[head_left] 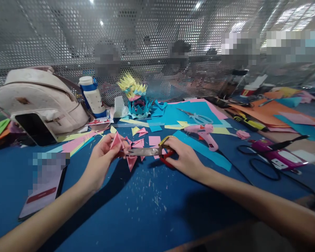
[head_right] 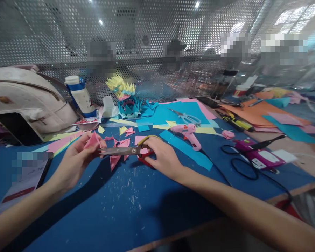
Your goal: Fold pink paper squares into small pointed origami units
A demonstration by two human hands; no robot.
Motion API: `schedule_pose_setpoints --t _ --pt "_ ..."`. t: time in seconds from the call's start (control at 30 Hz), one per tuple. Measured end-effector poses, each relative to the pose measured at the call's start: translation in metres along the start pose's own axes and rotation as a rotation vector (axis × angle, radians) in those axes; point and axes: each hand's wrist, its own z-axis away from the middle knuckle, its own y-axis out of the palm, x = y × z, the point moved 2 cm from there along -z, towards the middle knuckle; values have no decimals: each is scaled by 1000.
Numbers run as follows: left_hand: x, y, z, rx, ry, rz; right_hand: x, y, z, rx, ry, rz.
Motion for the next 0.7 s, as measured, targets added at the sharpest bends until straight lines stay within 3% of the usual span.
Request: schedule_pose_setpoints --t 0.17,0.33,0.4,0.7 --pt "-19 -12 -4 89 109 -186 0 2 2 44 20 0" --pt "-36 -13 -1 315 187 -378 -1 3 2 43 18 3" --pt "-39 -11 -1 396 247 -568 -2 3 2 43 18 4" --pt "-40 -12 -4 353 383 -663 -4 4 2 48 10 29"
